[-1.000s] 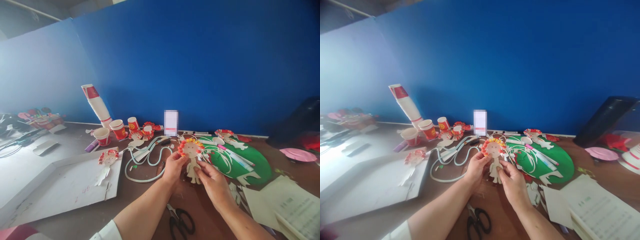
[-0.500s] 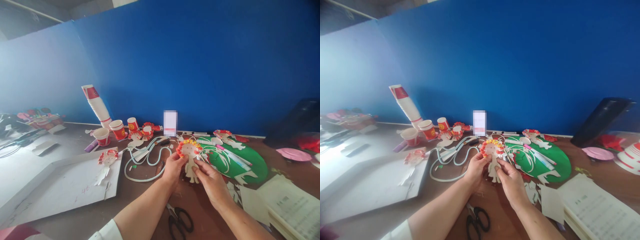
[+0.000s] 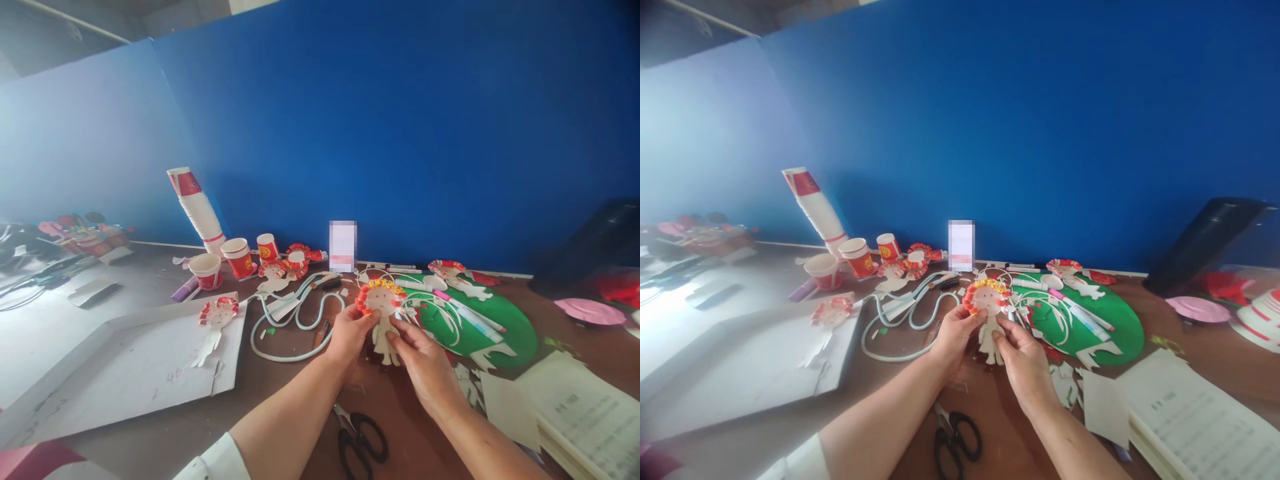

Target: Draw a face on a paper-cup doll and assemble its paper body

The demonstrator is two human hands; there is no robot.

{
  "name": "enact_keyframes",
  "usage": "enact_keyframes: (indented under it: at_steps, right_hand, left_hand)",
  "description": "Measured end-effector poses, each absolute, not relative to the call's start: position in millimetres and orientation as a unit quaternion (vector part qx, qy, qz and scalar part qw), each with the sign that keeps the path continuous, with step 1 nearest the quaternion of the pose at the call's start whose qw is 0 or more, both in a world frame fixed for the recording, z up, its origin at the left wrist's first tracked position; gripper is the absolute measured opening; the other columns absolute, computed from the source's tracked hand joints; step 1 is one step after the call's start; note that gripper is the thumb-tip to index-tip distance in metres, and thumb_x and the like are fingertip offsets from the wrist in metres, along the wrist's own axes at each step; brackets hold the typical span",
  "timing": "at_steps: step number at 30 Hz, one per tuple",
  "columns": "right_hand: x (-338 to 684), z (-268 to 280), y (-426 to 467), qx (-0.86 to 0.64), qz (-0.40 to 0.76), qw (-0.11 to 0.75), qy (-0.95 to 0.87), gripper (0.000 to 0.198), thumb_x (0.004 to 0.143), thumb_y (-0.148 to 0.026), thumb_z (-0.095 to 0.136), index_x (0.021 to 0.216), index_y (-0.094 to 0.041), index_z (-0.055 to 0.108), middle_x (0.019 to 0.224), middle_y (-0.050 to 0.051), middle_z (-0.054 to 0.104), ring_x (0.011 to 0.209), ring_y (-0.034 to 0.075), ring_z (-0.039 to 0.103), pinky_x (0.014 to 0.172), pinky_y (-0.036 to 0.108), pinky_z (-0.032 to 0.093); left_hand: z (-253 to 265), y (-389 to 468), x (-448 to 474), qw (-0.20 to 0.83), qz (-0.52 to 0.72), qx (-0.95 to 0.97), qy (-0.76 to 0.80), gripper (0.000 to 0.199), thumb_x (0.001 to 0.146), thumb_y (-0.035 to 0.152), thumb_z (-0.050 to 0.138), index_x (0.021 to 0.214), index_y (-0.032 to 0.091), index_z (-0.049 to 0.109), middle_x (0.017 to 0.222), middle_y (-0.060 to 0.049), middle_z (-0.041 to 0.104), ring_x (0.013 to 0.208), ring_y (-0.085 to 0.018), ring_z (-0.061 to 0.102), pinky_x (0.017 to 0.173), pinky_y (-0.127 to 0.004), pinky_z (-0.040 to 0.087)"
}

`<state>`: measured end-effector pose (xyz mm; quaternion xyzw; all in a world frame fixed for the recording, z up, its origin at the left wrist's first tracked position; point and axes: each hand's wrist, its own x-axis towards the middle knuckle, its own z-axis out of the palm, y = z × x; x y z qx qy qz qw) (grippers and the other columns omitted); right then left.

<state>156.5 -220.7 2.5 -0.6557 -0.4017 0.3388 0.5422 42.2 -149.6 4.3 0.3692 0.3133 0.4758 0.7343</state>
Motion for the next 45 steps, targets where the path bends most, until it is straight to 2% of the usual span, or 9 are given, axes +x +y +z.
enact_keyframes:
  at_steps: [14, 22, 28, 37, 41, 45]
  right_hand:
    - [156, 5, -222, -0.673, 0.353, 0.528, -0.379, 0.052, 0.071, -0.049, 0.068, 0.114, -0.019, 0.070, 0.101, 0.004, 0.075, 0.099, 0.026, 0.068, 0.087, 0.036, 0.053]
    - [160, -7, -219, -0.630, 0.414, 0.553, -0.355, 0.058, 0.071, -0.049, 0.070, 0.121, -0.021, 0.066, 0.103, 0.004, 0.075, 0.098, 0.026, 0.068, 0.090, 0.036, 0.051]
    - [159, -3, -219, -0.647, 0.382, 0.554, -0.359, 0.050, 0.070, -0.047, 0.071, 0.113, -0.021, 0.071, 0.101, 0.005, 0.075, 0.099, 0.027, 0.068, 0.085, 0.035, 0.052]
    - [161, -10, -220, -0.653, 0.378, 0.548, -0.362, 0.053, 0.071, -0.049, 0.070, 0.117, -0.022, 0.069, 0.088, 0.001, 0.075, 0.076, 0.020, 0.065, 0.068, 0.030, 0.048]
    - [161, -14, -219, -0.632, 0.398, 0.567, -0.348, 0.052, 0.071, -0.047, 0.072, 0.117, -0.024, 0.069, 0.099, 0.001, 0.075, 0.087, 0.021, 0.066, 0.075, 0.030, 0.050]
    - [162, -17, -219, -0.630, 0.383, 0.577, -0.351, 0.053, 0.069, -0.046, 0.072, 0.116, -0.022, 0.071, 0.096, 0.003, 0.076, 0.091, 0.025, 0.068, 0.079, 0.033, 0.052]
  left_hand:
    - [5, -147, 40, 0.718, 0.455, 0.400, 0.343, 0.043, 0.053, 0.041, 0.087, 0.080, 0.013, 0.070, 0.071, -0.004, 0.068, 0.058, -0.012, 0.057, 0.060, -0.025, 0.044]
    - [5, -145, 37, 0.712, 0.447, 0.436, 0.319, 0.047, 0.054, 0.040, 0.087, 0.088, 0.012, 0.070, 0.083, -0.006, 0.072, 0.069, -0.015, 0.061, 0.073, -0.028, 0.046]
    - [3, -145, 36, 0.698, 0.435, 0.466, 0.325, 0.043, 0.059, 0.039, 0.084, 0.088, 0.012, 0.069, 0.083, -0.006, 0.070, 0.070, -0.015, 0.060, 0.071, -0.029, 0.046]
    - [2, -145, 38, 0.692, 0.438, 0.461, 0.342, 0.034, 0.062, 0.030, 0.082, 0.087, 0.012, 0.068, 0.083, -0.006, 0.071, 0.071, -0.015, 0.062, 0.072, -0.028, 0.047]
    - [2, -145, 39, 0.694, 0.446, 0.452, 0.340, 0.032, 0.063, 0.027, 0.081, 0.088, 0.012, 0.068, 0.083, -0.005, 0.071, 0.070, -0.015, 0.062, 0.071, -0.027, 0.048]
    - [0, -145, 40, 0.692, 0.452, 0.448, 0.342, 0.032, 0.062, 0.026, 0.081, 0.088, 0.013, 0.068, 0.082, -0.005, 0.071, 0.069, -0.015, 0.063, 0.070, -0.027, 0.049]
